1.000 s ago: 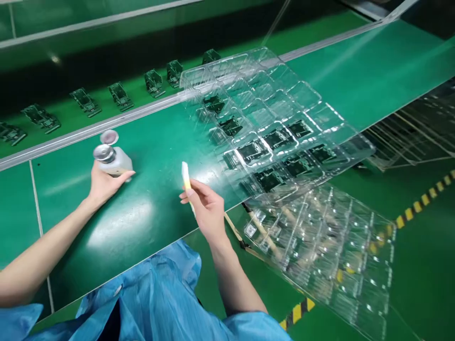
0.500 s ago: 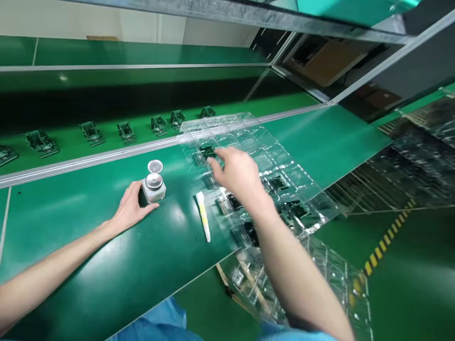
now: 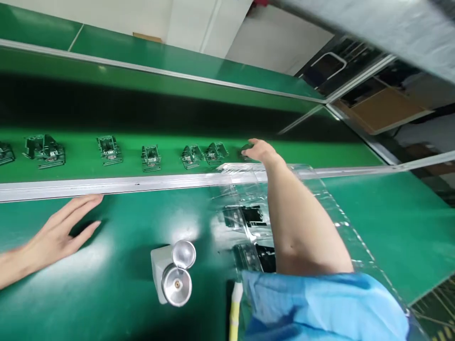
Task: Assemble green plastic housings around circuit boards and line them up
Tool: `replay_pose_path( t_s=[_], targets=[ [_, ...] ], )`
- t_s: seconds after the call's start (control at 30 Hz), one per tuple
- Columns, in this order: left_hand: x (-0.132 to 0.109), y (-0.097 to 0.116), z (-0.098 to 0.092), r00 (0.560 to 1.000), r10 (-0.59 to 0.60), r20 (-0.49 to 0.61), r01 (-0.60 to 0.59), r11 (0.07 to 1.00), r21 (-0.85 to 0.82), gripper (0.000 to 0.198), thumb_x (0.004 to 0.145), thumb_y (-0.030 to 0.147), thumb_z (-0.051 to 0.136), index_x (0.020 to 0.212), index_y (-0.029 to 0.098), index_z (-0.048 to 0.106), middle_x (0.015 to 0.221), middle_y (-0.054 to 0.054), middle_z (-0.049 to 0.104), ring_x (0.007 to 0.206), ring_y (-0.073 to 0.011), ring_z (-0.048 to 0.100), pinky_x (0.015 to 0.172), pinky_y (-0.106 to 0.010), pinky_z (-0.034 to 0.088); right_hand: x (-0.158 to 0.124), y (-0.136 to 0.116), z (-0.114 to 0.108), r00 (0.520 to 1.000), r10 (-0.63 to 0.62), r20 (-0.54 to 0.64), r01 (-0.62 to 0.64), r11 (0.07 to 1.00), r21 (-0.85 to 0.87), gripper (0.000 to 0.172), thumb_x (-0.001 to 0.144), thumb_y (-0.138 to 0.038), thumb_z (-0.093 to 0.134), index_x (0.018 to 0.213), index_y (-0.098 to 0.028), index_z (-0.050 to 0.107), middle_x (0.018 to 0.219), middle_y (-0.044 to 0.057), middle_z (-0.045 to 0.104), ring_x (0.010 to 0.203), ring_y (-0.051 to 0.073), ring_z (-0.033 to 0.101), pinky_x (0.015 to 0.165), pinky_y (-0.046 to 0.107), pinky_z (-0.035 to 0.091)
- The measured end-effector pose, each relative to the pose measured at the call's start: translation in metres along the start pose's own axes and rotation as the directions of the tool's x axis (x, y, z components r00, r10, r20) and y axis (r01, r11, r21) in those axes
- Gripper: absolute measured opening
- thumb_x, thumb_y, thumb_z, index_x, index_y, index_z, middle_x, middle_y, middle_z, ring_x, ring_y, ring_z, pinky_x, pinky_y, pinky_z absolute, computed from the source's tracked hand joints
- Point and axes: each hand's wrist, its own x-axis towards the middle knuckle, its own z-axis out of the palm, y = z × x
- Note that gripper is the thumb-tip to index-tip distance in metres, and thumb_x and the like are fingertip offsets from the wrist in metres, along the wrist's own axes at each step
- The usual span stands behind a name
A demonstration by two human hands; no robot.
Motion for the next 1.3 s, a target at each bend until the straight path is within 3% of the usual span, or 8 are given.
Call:
replay_pose_path(
  t_s=[0.1,0.23,0.37,0.57,0.73,0.87,1.07,1.3],
  targets=[
    [0.066,-0.006,0.016,0.997,0.053,0.058,-0.054,0.998,0.024,0.068,0.095,0.027,0.054,0.154,0.031,0.021,0.144,-0.012,0.051,0.138,-0.03,0.047,0.114,-0.048,0.044,0.0,-0.02,0.014,0.994,0.061,0.096,-0.064,0.997,0.03,0.038,0.101,-0.044,0.05,0.126,-0.017,0.06,0.129,0.012,0.063,0.109,0.022,0.064,0.088,0.04,0.059],
    [0.152,-0.001,0.045,0.932,-0.15,0.329,0.117,0.986,0.116,0.084,0.084,0.036,0.07,0.154,0.026,0.024,0.163,-0.015,0.025,0.151,-0.0416,0.022,0.115,-0.058,0.037,-0.019,-0.062,0.027,0.98,-0.001,0.199,-0.011,0.998,0.061,0.06,0.1,-0.063,0.033,0.137,-0.021,0.056,0.147,0.011,0.053,0.12,0.026,0.062,0.078,0.033,0.062],
    [0.203,0.014,0.062,0.841,-0.248,0.48,0.158,0.963,0.22,0.091,0.082,0.044,0.073,0.155,0.024,0.022,0.156,-0.019,0.035,0.139,-0.0414,0.04,0.105,-0.052,0.046,-0.04,-0.1,0.041,0.964,-0.046,0.263,0.055,0.998,-0.028,0.079,0.081,-0.063,0.069,0.145,-0.021,0.05,0.14,0.012,0.059,0.103,0.027,0.07,0.077,0.035,0.063],
    [0.208,0.024,0.072,0.872,-0.261,0.415,0.161,0.952,0.262,0.055,0.092,0.033,0.057,0.142,0.012,0.043,0.133,-0.022,0.054,0.127,-0.0395,0.049,0.101,-0.051,0.044,-0.064,-0.127,0.052,0.979,-0.013,0.201,0.06,0.972,-0.226,0.071,0.078,-0.048,0.076,0.137,-0.014,0.056,0.108,0.011,0.073,0.074,0.023,0.073,0.073,0.038,0.063],
    [0.196,0.027,0.059,0.891,-0.241,0.384,0.145,0.954,0.262,0.044,0.095,0.023,0.047,0.137,0.011,0.045,0.138,-0.021,0.049,0.133,-0.0373,0.043,0.107,-0.052,0.038,-0.096,-0.135,0.048,0.989,-0.136,0.063,0.15,0.929,-0.339,0.065,0.08,-0.042,0.074,0.133,-0.009,0.057,0.115,0.012,0.071,0.106,0.029,0.07,0.099,0.042,0.052],
    [0.193,0.04,0.017,0.954,-0.193,0.228,0.111,0.937,0.33,0.048,0.093,0.024,0.049,0.14,0.02,0.043,0.141,-0.016,0.046,0.133,-0.0351,0.041,0.106,-0.051,0.039,-0.137,-0.148,0.019,0.951,-0.297,-0.09,0.237,0.881,-0.409,0.066,0.087,-0.045,0.064,0.137,-0.005,0.052,0.127,0.016,0.065,0.127,0.035,0.056,0.109,0.045,0.042],
    [0.12,0.066,-0.095,0.983,-0.15,0.102,0.064,0.81,0.583,0.051,0.089,0.038,0.051,0.135,0.017,0.05,0.126,-0.015,0.053,0.121,-0.0397,0.051,0.094,-0.055,0.046,-0.248,-0.202,-0.006,0.857,-0.5,-0.121,0.406,0.802,-0.439,0.065,0.085,-0.046,0.065,0.137,-0.009,0.051,0.129,0.015,0.063,0.129,0.038,0.052,0.109,0.048,0.042],
    [-0.083,0.043,-0.156,0.883,-0.383,0.273,0.046,0.648,0.76,0.052,0.096,0.04,0.024,0.134,0.024,0.056,0.102,-0.015,0.062,0.091,-0.0347,0.06,0.073,-0.045,0.05,-0.369,-0.262,0.13,0.818,-0.56,0.131,0.575,0.796,-0.186,0.05,0.082,-0.048,0.066,0.122,-0.019,0.059,0.123,0.01,0.069,0.111,0.025,0.064,0.081,0.031,0.058]
  ],
)
